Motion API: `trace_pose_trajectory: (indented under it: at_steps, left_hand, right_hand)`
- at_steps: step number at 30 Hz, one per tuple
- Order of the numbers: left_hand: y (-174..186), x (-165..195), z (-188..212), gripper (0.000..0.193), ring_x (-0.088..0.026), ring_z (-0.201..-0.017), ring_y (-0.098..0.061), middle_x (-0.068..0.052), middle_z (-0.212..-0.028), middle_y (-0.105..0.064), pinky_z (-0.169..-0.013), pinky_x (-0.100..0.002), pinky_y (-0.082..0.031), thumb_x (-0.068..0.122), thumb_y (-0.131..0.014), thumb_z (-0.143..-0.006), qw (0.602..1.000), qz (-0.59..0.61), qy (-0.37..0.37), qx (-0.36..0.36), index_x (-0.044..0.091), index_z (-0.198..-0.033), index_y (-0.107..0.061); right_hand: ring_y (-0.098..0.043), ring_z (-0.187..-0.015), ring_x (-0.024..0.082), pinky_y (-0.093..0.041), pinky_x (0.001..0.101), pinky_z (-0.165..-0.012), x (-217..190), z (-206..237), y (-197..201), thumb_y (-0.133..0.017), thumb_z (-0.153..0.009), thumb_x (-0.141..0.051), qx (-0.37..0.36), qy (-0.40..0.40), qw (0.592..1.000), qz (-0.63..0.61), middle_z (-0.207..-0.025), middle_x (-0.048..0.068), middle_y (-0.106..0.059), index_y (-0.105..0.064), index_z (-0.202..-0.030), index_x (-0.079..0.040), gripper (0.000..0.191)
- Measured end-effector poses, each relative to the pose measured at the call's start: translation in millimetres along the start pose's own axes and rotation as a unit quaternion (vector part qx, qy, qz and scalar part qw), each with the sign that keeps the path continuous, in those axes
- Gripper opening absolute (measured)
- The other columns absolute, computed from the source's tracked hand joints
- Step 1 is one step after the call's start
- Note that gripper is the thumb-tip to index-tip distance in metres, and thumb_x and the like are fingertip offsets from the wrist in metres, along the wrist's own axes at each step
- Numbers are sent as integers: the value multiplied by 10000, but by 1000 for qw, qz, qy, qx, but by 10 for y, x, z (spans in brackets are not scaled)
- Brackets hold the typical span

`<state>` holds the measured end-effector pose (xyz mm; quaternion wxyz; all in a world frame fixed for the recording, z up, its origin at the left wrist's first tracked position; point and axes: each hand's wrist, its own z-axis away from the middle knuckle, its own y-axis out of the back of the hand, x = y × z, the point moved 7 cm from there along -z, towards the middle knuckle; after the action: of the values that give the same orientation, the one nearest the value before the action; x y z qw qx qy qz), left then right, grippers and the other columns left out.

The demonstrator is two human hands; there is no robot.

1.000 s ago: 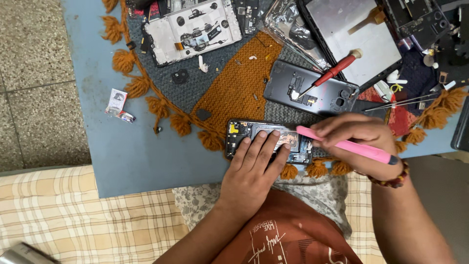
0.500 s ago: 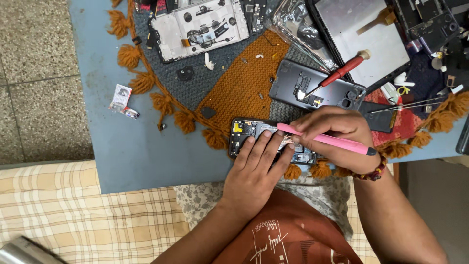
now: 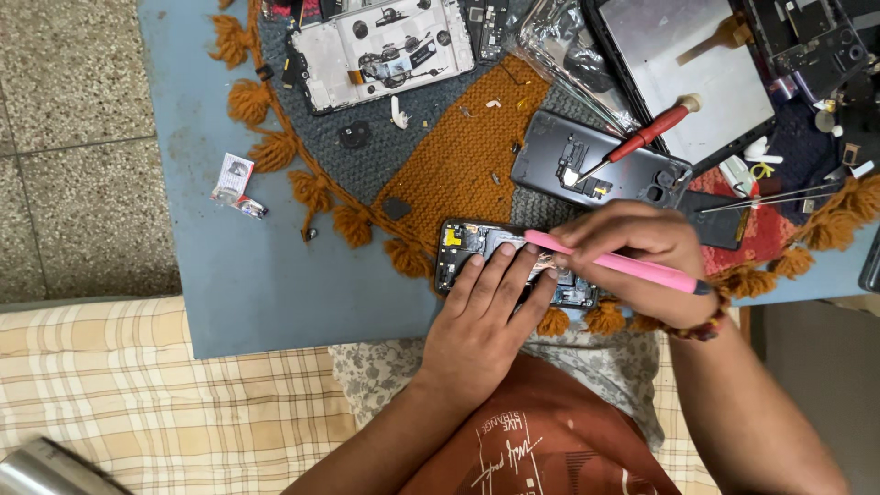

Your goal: The person disassembles a smartphone using a pink plastic pry tool, a red screwdriver, and metal tweezers. They remove the back cover, unscrew internal components, and carefully lift and adjust parts inside the device.

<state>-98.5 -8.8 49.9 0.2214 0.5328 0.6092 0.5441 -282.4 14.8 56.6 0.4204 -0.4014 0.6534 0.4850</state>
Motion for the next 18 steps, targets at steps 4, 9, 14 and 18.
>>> trace_pose_trajectory:
  at_steps: [4, 9, 14, 18]
  left_hand:
    - [3, -4, -15, 442, -280, -1486, -434, -123, -1519, -541, -1280, -458, -230, 210, -478, -1043, 1000, -2, -1, -2, 148, -1457, -618]
    - [17, -1, -5, 439, -270, -1499, -421, -105, -1547, -539, -1292, -446, -219, 205, -482, -1043, 1000, -19, -6, 3, 153, -1459, -612]
    - [-8, 11, 2, 437, -274, -1511, -411, -111, -1539, -526, -1294, -454, -215, 211, -486, -1054, 1000, -16, -4, 3, 154, -1468, -614]
    - [-19, 9, 14, 421, -278, -1507, -410, -121, -1546, -528, -1291, -458, -215, 213, -493, -1048, 1000, -12, -7, 7, 163, -1443, -627]
  right_hand:
    - [-771, -1008, 200, -625, 307, -890, -20, -7, -66, -813, -835, 5, -12, 8, 1000, 26, -991, 67, -762, -745, -881, -66, 109]
    - [-761, -1045, 208, -627, 317, -935, -81, 50, 63, -786, -847, -13, -5, -6, 1000, -16, -1015, 71, -745, -743, -929, -69, 109]
    - [-770, -1003, 197, -624, 293, -894, -71, -13, -55, -814, -836, -11, -6, 5, 1000, 26, -996, 67, -758, -748, -894, -84, 114]
    - [-771, -1009, 203, -621, 294, -900, -85, -93, -167, -811, -830, -2, -23, 22, 999, 38, -1002, 74, -758, -753, -897, -74, 115]
